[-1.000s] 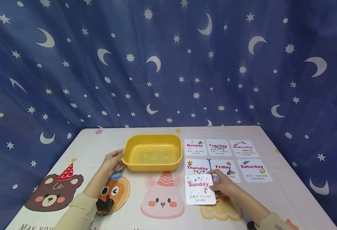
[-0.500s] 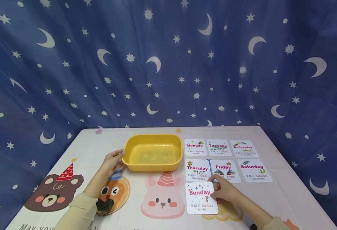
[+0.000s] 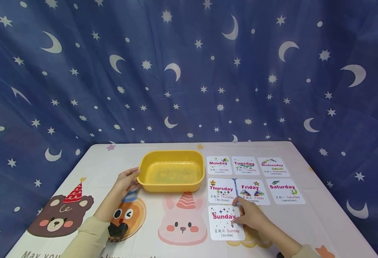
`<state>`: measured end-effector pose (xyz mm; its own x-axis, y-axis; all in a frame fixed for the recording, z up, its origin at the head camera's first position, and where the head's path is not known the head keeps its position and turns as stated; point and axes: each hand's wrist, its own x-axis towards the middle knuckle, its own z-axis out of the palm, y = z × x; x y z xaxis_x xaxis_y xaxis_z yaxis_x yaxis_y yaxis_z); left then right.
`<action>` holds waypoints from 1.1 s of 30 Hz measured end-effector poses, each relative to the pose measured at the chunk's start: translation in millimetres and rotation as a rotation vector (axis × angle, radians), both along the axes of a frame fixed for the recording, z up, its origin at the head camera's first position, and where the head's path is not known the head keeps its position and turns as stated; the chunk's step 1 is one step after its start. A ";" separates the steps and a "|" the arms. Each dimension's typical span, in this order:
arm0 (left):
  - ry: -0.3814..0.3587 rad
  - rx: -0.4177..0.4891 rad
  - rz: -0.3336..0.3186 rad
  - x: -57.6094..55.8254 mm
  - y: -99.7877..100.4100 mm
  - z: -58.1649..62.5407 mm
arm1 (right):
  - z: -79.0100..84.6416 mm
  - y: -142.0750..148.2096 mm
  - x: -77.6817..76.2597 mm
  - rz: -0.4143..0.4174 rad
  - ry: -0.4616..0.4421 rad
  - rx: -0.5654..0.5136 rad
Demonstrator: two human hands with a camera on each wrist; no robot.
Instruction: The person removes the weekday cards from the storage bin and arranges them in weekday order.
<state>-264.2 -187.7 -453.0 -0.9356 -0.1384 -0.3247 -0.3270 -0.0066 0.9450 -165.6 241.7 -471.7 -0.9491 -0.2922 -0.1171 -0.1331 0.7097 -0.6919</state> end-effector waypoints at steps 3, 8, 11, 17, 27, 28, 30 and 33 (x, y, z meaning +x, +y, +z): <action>0.004 -0.002 -0.010 -0.8 1.8 -0.3 | -1.5 1.4 -0.2 -0.021 -0.001 0.006; 0.014 0.006 -0.020 -2.6 2.7 -1.2 | -3.8 8.2 -3.7 0.003 -0.073 -0.072; 0.015 -0.010 -0.014 -3.5 2.2 -0.9 | -3.2 12.7 -6.6 0.023 -0.152 -0.163; 0.006 -0.026 -0.004 -3.3 -1.4 -1.5 | 2.1 17.9 -13.3 0.068 -0.265 -0.280; 0.032 -0.006 0.004 0.3 -5.3 -4.8 | -6.0 17.4 -14.5 0.098 -0.245 -0.325; 0.042 -0.006 0.005 0.8 -4.8 -5.5 | -6.7 17.5 -13.8 0.098 -0.237 -0.327; 0.065 -0.008 0.013 1.1 -3.5 -6.7 | -6.6 17.6 -12.7 0.099 -0.243 -0.335; 0.086 -0.007 0.019 0.4 -1.2 -7.8 | -3.4 19.4 -13.2 0.095 -0.278 -0.340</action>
